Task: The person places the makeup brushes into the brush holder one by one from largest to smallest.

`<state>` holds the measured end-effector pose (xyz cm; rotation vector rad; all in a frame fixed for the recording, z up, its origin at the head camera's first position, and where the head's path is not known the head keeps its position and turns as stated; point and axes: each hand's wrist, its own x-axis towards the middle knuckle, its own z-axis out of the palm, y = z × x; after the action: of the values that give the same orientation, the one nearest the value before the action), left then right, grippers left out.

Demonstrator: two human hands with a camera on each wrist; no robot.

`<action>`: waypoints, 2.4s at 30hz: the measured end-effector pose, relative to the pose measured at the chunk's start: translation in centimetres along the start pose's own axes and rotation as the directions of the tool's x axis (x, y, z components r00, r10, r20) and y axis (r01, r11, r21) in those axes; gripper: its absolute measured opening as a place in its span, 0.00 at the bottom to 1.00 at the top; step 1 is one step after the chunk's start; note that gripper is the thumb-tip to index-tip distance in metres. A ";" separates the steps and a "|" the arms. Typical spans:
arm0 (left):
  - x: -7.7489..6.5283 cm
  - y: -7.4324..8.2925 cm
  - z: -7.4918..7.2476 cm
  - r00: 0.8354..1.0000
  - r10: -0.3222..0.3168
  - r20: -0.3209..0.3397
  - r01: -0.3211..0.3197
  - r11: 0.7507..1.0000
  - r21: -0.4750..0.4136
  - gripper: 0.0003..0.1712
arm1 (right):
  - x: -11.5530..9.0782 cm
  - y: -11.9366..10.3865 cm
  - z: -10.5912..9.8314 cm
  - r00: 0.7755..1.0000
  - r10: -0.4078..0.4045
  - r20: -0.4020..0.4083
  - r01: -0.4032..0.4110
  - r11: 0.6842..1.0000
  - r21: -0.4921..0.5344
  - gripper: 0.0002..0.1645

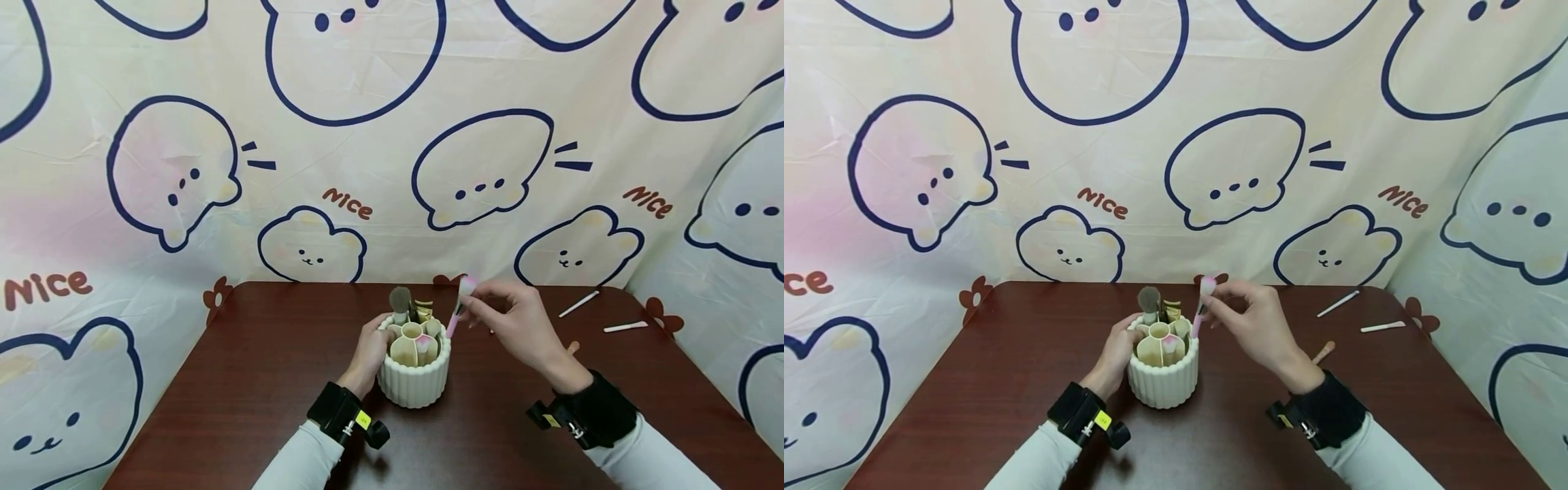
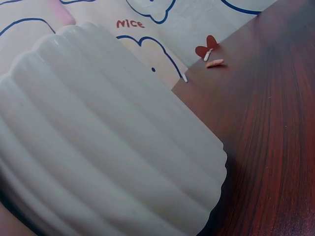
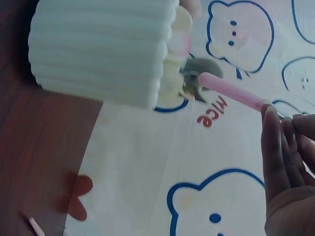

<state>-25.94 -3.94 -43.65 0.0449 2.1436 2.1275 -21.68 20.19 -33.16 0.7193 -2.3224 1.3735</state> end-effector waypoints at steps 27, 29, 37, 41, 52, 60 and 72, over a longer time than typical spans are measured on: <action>0.0 0.0 0.1 1.000 -0.009 -0.012 0.009 1.000 0.000 0.33 | -2.1 2.1 4.7 0.958 -0.241 0.157 0.250 0.967 -0.043 0.11; 0.1 0.0 0.1 1.000 -0.011 -0.013 0.011 1.000 -0.001 0.33 | -2.2 2.2 4.9 0.952 -0.260 0.164 0.270 0.962 -0.039 0.11; 0.0 -0.1 0.0 1.000 -0.014 -0.007 0.014 1.000 -0.007 0.33 | -2.4 2.4 5.5 0.934 -0.285 0.216 0.302 0.952 -0.051 0.10; 0.1 -0.1 0.0 1.000 -0.002 0.000 0.002 1.000 -0.006 0.33 | -2.4 2.4 5.6 0.935 -0.279 0.221 0.302 0.950 -0.080 0.09; -0.1 0.0 0.0 1.000 0.015 0.001 -0.015 1.000 -0.002 0.32 | -2.5 2.4 6.1 0.950 -0.174 0.261 0.222 0.960 -0.168 0.07; -0.2 0.0 0.0 1.000 0.021 -0.010 -0.021 1.000 -0.001 0.32 | -2.4 2.0 6.1 0.962 -0.061 0.267 0.123 0.967 -0.222 0.06; -0.1 0.0 0.0 1.000 0.016 -0.008 -0.016 1.000 0.001 0.32 | -2.2 1.5 5.4 0.976 -0.061 0.210 0.115 0.960 -0.255 0.07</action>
<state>-25.83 -3.98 -43.63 0.0544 2.1556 2.1390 -20.95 16.56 -37.95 0.8979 -2.5298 0.9623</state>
